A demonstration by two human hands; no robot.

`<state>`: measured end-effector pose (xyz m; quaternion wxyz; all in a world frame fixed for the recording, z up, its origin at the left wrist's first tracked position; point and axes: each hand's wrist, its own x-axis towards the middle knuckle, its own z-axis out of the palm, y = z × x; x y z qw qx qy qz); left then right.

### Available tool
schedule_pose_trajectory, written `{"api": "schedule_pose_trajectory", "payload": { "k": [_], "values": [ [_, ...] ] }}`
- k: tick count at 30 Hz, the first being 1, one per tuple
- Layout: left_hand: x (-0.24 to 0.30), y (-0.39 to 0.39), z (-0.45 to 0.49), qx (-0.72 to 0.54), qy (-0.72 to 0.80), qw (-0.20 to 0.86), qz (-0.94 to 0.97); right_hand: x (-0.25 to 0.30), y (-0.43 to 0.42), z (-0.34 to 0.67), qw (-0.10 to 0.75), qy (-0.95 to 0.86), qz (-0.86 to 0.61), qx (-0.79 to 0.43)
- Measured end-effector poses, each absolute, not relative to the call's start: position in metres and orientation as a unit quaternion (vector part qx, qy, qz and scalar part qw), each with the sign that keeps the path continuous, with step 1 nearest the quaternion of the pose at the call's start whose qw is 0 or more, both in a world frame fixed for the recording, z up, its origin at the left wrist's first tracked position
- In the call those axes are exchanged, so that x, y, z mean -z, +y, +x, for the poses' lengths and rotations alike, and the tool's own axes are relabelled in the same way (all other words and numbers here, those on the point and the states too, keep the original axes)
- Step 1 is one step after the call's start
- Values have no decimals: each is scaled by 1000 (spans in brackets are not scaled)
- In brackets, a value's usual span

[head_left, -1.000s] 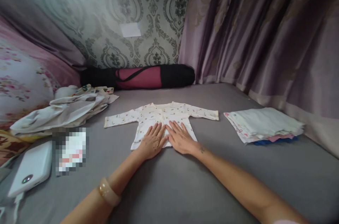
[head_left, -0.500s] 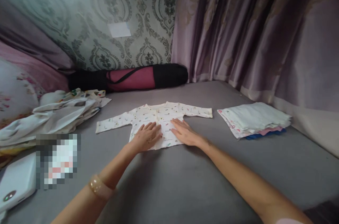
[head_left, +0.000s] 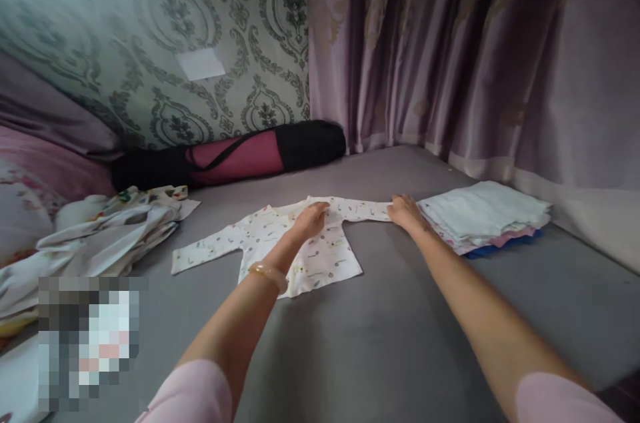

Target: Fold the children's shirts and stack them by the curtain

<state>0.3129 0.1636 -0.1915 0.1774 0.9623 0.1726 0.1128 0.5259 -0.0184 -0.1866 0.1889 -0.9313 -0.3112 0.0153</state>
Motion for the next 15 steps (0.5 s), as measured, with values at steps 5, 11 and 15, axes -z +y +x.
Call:
{"api": "schedule_pose_trajectory", "payload": {
  "k": [5,11,15],
  "values": [
    [211,169,337,-126,196,183,955,191,-4,551,200,-243,-945,-88],
    [225,163,336,-156,209,182,948,193,6,555,306,-198,-926,-96],
    [218,155,336,-109,222,149,957,188,18,539,380,-161,-911,-15]
  ]
}}
